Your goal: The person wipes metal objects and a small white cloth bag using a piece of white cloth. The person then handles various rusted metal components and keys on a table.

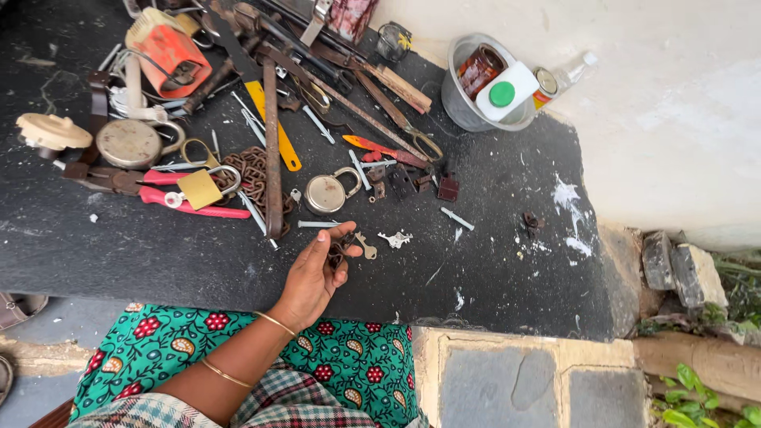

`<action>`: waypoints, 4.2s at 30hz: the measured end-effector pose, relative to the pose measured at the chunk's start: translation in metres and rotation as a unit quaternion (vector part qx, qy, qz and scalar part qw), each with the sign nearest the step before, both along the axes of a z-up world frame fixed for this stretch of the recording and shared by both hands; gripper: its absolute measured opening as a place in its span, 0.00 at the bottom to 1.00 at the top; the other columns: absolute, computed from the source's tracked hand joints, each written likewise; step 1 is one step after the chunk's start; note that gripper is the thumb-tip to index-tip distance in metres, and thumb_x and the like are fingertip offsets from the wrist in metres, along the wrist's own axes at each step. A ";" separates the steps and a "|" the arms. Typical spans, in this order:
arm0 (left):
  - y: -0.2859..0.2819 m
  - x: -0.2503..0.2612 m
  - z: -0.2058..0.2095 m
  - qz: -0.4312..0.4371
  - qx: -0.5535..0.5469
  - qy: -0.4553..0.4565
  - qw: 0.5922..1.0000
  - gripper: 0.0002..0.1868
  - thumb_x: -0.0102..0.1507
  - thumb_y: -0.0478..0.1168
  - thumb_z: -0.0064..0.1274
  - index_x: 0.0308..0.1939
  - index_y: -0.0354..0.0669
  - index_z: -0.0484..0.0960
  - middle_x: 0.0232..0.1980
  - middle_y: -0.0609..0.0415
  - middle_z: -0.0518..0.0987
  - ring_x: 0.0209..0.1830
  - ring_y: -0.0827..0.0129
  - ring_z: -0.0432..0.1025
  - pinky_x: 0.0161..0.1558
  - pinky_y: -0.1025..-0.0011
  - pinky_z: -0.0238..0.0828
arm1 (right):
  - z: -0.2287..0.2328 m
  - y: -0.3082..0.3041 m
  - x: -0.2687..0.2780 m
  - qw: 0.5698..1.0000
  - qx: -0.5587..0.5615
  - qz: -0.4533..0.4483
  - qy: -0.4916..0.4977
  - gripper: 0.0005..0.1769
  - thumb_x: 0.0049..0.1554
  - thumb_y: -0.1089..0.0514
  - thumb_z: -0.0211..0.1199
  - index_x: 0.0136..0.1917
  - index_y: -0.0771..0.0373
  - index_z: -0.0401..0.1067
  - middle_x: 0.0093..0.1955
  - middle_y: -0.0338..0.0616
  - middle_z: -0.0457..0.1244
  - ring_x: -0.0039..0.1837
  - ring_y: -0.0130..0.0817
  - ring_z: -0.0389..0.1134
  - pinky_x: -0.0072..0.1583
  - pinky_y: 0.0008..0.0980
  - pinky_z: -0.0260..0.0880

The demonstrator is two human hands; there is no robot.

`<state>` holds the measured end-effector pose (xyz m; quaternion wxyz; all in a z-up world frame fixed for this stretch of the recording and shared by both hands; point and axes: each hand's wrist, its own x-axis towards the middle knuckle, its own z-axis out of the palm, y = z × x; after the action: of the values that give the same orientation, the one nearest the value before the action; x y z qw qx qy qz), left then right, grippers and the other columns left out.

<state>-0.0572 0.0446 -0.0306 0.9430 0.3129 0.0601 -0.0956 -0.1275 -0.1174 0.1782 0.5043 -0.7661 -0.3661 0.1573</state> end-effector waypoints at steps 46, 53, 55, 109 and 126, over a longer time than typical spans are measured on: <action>-0.029 -0.026 0.082 0.090 0.521 -0.300 0.794 0.14 0.65 0.45 0.56 0.47 0.39 0.84 0.44 0.50 0.83 0.42 0.62 0.78 0.44 0.69 0.73 | -0.123 -0.103 0.048 0.929 0.179 -0.258 0.197 0.11 0.68 0.56 0.60 0.56 0.67 0.71 0.50 0.41 0.67 0.55 0.28 0.66 0.60 0.31 0.65; -0.011 -0.014 0.061 -0.050 0.497 -0.132 0.856 0.13 0.71 0.45 0.51 0.41 0.37 0.83 0.33 0.42 0.80 0.34 0.54 0.72 0.37 0.64 0.70 | -0.108 -0.132 0.063 0.888 0.139 -0.380 0.218 0.08 0.63 0.58 0.61 0.55 0.60 0.70 0.39 0.45 0.68 0.38 0.30 0.64 0.42 0.32 0.61; -0.006 -0.016 0.069 0.059 0.593 -0.189 0.781 0.12 0.66 0.43 0.52 0.44 0.37 0.82 0.36 0.43 0.80 0.35 0.53 0.74 0.38 0.63 0.70 | -0.111 -0.129 0.072 0.887 0.092 -0.428 0.148 0.12 0.61 0.60 0.61 0.59 0.56 0.69 0.41 0.41 0.69 0.41 0.26 0.66 0.45 0.28 0.66; 0.016 -0.084 0.199 0.194 0.707 -0.454 0.507 0.13 0.56 0.34 0.58 0.45 0.44 0.84 0.40 0.49 0.80 0.41 0.50 0.77 0.41 0.57 0.74 | 0.003 -0.181 -0.033 0.762 -0.159 -0.547 -0.307 0.10 0.54 0.66 0.66 0.50 0.61 0.80 0.47 0.45 0.71 0.41 0.35 0.70 0.43 0.34 0.69; -0.061 0.023 0.177 0.034 0.611 -0.423 0.668 0.13 0.57 0.31 0.55 0.46 0.43 0.84 0.44 0.47 0.83 0.43 0.50 0.78 0.45 0.58 0.74 | -0.016 -0.337 0.003 0.594 -0.190 -0.676 -0.392 0.06 0.61 0.65 0.66 0.52 0.63 0.80 0.44 0.49 0.71 0.41 0.33 0.70 0.44 0.33 0.68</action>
<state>-0.0345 -0.0159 0.1464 0.4678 0.8236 -0.2897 0.1376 -0.1249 -0.4546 0.1626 0.1168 -0.8603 0.1325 -0.4782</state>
